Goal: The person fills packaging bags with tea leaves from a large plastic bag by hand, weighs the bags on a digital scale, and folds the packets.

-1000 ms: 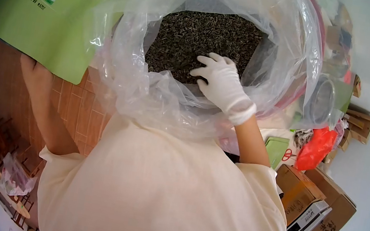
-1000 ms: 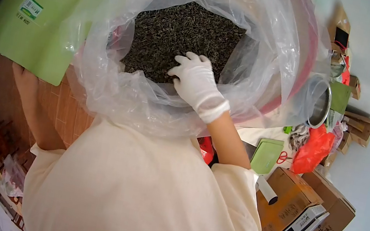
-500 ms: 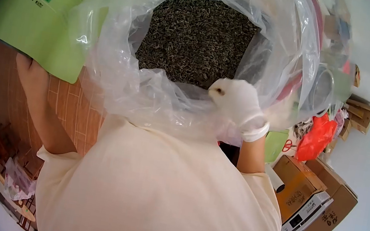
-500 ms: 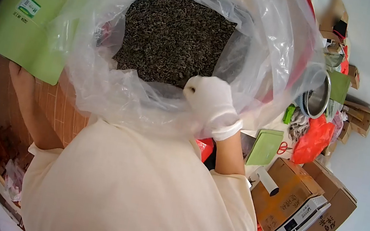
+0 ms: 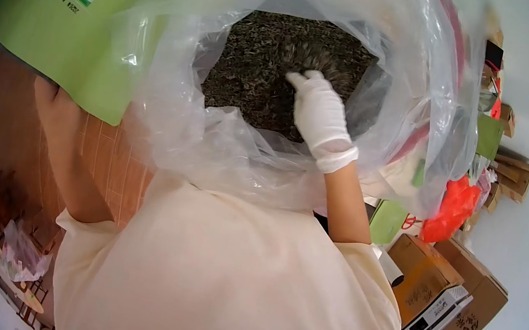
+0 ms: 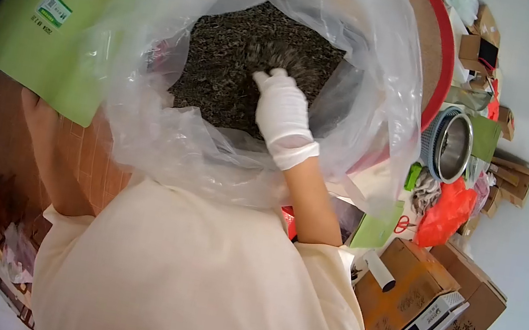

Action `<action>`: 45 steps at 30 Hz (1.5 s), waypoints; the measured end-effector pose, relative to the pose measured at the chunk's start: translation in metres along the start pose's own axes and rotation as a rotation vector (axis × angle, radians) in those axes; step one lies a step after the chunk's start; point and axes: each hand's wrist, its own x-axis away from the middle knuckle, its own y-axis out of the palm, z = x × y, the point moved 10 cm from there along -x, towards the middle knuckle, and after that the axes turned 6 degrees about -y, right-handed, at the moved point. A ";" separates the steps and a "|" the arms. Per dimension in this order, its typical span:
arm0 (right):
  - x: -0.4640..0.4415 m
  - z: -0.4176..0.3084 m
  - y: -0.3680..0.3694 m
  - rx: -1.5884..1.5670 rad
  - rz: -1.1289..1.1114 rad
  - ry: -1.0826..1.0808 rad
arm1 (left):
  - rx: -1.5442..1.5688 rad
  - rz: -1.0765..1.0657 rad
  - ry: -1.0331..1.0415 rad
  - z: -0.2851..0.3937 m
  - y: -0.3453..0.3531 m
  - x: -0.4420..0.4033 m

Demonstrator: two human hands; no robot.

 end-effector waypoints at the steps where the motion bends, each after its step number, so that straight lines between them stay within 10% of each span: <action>1: -0.005 0.005 -0.010 0.014 0.025 0.050 | 0.029 0.003 -0.007 0.000 -0.002 0.001; 12: -0.036 -0.111 0.063 0.292 -0.109 -0.536 | 0.018 0.053 -0.001 0.032 0.010 0.013; 22: -0.015 -0.037 0.015 0.448 -0.182 -0.307 | -0.020 -0.010 0.023 0.001 -0.005 0.003; 32: 0.038 0.088 -0.070 -0.522 0.301 0.384 | -0.029 -0.009 0.020 0.007 0.014 -0.003; 34: 0.031 0.065 -0.069 0.035 0.147 0.218 | -0.068 -0.062 -0.070 -0.005 0.015 -0.006; 45: -0.031 0.048 -0.053 0.101 0.301 0.105 | -0.065 -0.025 -0.053 -0.006 0.006 -0.006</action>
